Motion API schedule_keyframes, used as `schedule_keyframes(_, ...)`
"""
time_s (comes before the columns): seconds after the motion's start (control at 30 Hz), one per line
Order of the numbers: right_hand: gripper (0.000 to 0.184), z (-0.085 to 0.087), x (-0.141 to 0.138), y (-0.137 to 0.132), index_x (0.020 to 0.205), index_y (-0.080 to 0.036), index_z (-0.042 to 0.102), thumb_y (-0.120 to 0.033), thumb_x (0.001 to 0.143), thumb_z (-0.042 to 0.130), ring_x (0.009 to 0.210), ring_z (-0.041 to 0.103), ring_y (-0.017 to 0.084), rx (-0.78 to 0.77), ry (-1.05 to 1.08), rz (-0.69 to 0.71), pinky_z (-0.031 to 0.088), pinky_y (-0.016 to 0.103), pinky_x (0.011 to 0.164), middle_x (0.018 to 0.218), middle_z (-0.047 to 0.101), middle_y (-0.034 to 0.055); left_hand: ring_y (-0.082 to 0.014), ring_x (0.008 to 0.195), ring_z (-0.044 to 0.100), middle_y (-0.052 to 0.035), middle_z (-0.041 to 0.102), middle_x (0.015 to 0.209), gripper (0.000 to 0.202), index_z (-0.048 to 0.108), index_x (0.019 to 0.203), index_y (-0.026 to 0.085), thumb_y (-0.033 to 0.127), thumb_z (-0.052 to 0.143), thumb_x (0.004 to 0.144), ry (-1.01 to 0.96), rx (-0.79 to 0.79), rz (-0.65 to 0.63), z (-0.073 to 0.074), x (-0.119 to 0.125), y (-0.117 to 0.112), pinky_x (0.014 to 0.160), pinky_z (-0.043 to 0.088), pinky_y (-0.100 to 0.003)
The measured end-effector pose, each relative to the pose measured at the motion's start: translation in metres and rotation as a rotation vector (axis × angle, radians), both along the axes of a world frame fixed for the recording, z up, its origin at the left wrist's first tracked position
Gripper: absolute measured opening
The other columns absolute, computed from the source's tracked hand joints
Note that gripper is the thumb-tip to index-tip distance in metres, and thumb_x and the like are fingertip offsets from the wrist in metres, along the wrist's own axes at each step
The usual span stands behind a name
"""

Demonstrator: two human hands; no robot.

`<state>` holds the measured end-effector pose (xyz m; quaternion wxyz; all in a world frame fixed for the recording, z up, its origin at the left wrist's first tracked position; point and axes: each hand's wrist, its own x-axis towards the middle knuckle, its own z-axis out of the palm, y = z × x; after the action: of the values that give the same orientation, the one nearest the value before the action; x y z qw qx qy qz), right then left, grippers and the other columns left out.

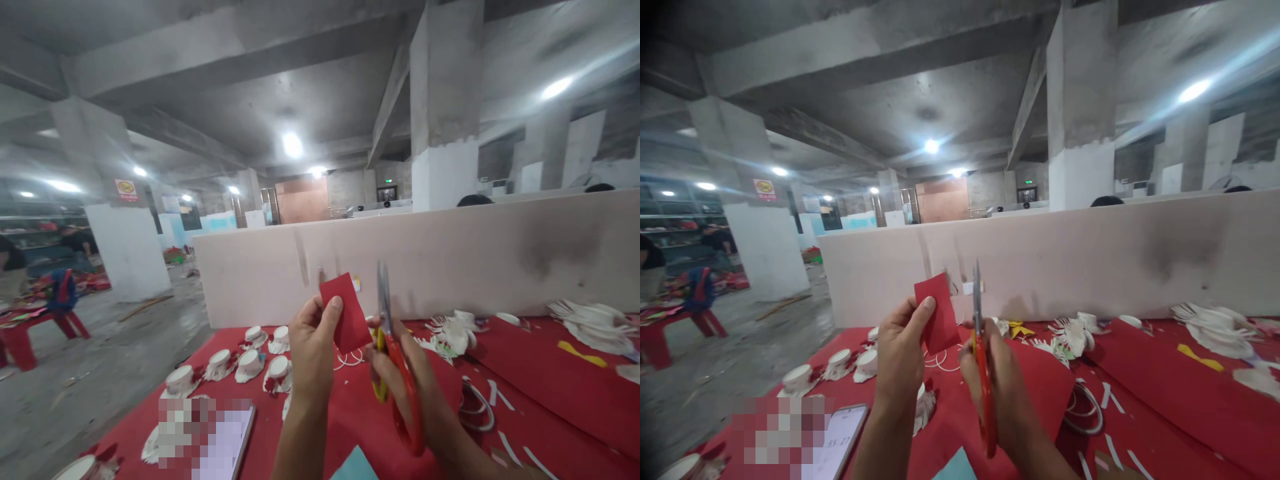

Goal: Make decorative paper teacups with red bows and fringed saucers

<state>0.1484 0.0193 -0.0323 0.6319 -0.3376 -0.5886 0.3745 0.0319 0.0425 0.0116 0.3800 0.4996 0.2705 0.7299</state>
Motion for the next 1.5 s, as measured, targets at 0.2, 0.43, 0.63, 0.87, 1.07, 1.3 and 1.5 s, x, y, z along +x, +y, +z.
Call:
schedule_keyframes(0.2, 0.010, -0.004, -0.013, -0.005, 0.082, -0.020, 0.053, -0.023, 0.077, 0.060, 0.057, 0.048, 0.012, -0.020, -0.179, 0.033, 0.039, 0.021, 0.051, 0.066, 0.054, -0.0028, -0.0069, 0.050, 0.045, 0.0029, 0.052, 0.058, 0.021, 0.061, 0.068, 0.015, 0.034, 0.065, 0.075, -0.010, -0.004, 0.059, 0.001, -0.008, 0.000, 0.047, 0.039, -0.018)
schedule_keyframes(0.43, 0.019, 0.000, -0.024, -0.010, 0.069, -0.020, 0.055, -0.031, 0.069, 0.070, 0.053, 0.045, 0.011, -0.041, -0.078, 0.034, 0.039, 0.022, 0.051, 0.060, 0.052, -0.0033, -0.0071, 0.053, 0.045, 0.0022, 0.051, 0.060, 0.019, 0.061, 0.069, 0.015, 0.033, 0.063, 0.077, 0.026, 0.002, 0.043, 0.002, -0.016, -0.001, 0.048, 0.038, -0.018)
schedule_keyframes(0.63, 0.015, -0.012, -0.022, -0.005, 0.077, -0.021, 0.052, -0.031, 0.076, 0.063, 0.055, 0.042, 0.011, -0.030, -0.134, 0.036, 0.038, 0.022, 0.050, 0.064, 0.049, -0.0038, -0.0070, 0.052, 0.042, 0.0022, 0.048, 0.059, 0.018, 0.063, 0.071, 0.015, 0.033, 0.063, 0.077, 0.037, 0.006, 0.025, 0.000, -0.019, 0.001, 0.045, 0.035, -0.019)
schedule_keyframes(0.87, 0.013, -0.020, -0.024, -0.004, 0.088, -0.020, 0.053, -0.032, 0.084, 0.051, 0.053, 0.041, 0.010, -0.003, -0.192, 0.016, 0.037, 0.021, 0.048, 0.064, 0.048, -0.0029, -0.0068, 0.051, 0.041, 0.0028, 0.045, 0.057, 0.020, 0.062, 0.071, 0.014, 0.033, 0.063, 0.077, 0.069, 0.006, 0.036, 0.000, -0.019, 0.001, 0.044, 0.034, -0.019)
schedule_keyframes(1.07, 0.013, -0.016, -0.024, -0.006, 0.085, -0.020, 0.049, -0.033, 0.084, 0.050, 0.049, 0.037, 0.008, -0.074, -0.224, 0.068, 0.034, 0.018, 0.044, 0.062, 0.044, -0.0053, -0.0061, 0.050, 0.041, 0.0036, 0.043, 0.056, 0.020, 0.061, 0.071, 0.014, 0.032, 0.064, 0.076, 0.056, 0.004, 0.037, 0.000, -0.018, 0.000, 0.043, 0.031, -0.018)
schedule_keyframes(1.3, 0.015, -0.014, -0.023, -0.006, 0.083, -0.020, 0.050, -0.035, 0.084, 0.050, 0.051, 0.040, 0.009, -0.041, -0.224, 0.011, 0.035, 0.020, 0.045, 0.061, 0.046, -0.0037, -0.0076, 0.052, 0.046, 0.0024, 0.049, 0.057, 0.020, 0.059, 0.067, 0.014, 0.032, 0.065, 0.075, 0.068, 0.011, 0.055, 0.001, -0.018, 0.000, 0.044, 0.033, -0.019)
schedule_keyframes(1.5, 0.017, -0.013, -0.024, -0.008, 0.084, -0.020, 0.047, -0.030, 0.078, 0.059, 0.049, 0.040, 0.008, -0.089, -0.197, 0.087, 0.036, 0.019, 0.044, 0.061, 0.045, -0.0053, -0.0082, 0.052, 0.048, 0.0025, 0.053, 0.058, 0.020, 0.058, 0.068, 0.015, 0.032, 0.065, 0.075, 0.075, 0.008, 0.012, 0.000, -0.020, 0.000, 0.044, 0.035, -0.019)
